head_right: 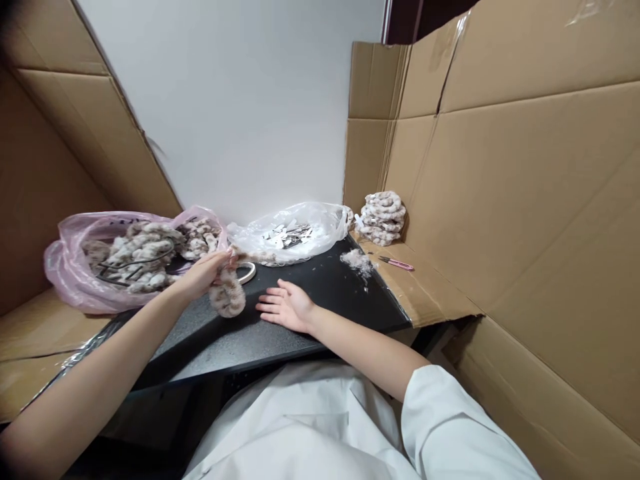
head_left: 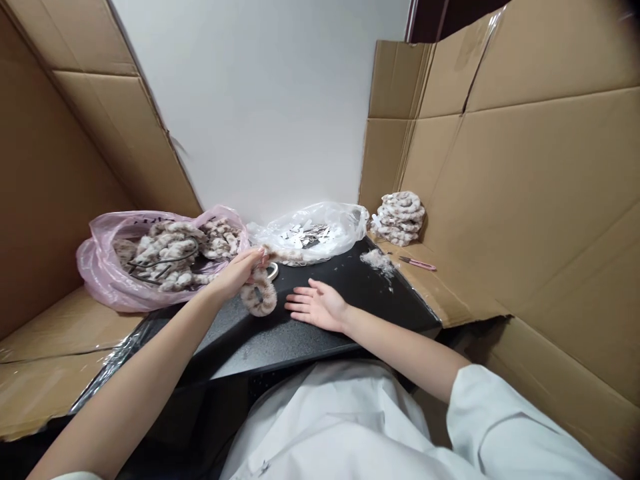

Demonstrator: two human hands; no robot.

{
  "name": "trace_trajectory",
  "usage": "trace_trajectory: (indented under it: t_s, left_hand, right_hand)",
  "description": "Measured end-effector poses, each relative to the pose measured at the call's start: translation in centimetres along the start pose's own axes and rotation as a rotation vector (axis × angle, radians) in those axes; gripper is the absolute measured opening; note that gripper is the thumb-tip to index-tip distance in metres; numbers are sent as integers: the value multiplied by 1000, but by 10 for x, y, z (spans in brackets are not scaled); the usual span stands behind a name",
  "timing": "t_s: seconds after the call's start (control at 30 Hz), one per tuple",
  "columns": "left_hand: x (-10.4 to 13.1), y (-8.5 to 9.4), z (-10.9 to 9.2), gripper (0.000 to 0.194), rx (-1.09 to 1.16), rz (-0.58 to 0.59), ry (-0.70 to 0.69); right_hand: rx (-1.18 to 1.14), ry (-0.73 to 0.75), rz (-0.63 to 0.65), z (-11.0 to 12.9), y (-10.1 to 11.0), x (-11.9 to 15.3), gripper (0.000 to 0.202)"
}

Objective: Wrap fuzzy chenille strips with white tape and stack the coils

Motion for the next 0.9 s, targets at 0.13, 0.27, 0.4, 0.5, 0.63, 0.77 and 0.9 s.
trace_trajectory:
  t_s: [0.13,0.27,0.4,0.5,0.63,0.77,0.9]
  left_hand:
    - [0,0,3,36,-30,-11,5]
    - [0,-3,7,36,20,-9,23]
    - [-2,-9,5,37,67,-23,25]
    - [-7,-21,-2,36,165,-18,21]
    - [-16,-53,-9,40,214,82,-5]
    - [-20,-87,0,44,288,215,12]
    - [-17,-97,9,45,304,197,-41]
  right_hand:
    - [18,227,-267,62,56,10,30]
    - [107,493,-514,119,97,41,21]
    - [231,607,-362,116,67,42,17]
    - [295,411,-178,82,27,11,16]
    - [157,360,-83,73,-1,-32,29]
    - [110,675,-165,103,8,-43,23]
    - [156,702,-140,101,18,-48,31]
Point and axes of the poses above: each hand's wrist, its own x-axis away from the middle knuckle, its own y-axis out of the back of the hand, z = x × y, the point moved 7 cm from there along -x, towards the middle knuckle, and after that the axes turned 4 degrees about -x, right-handed, at the moved point
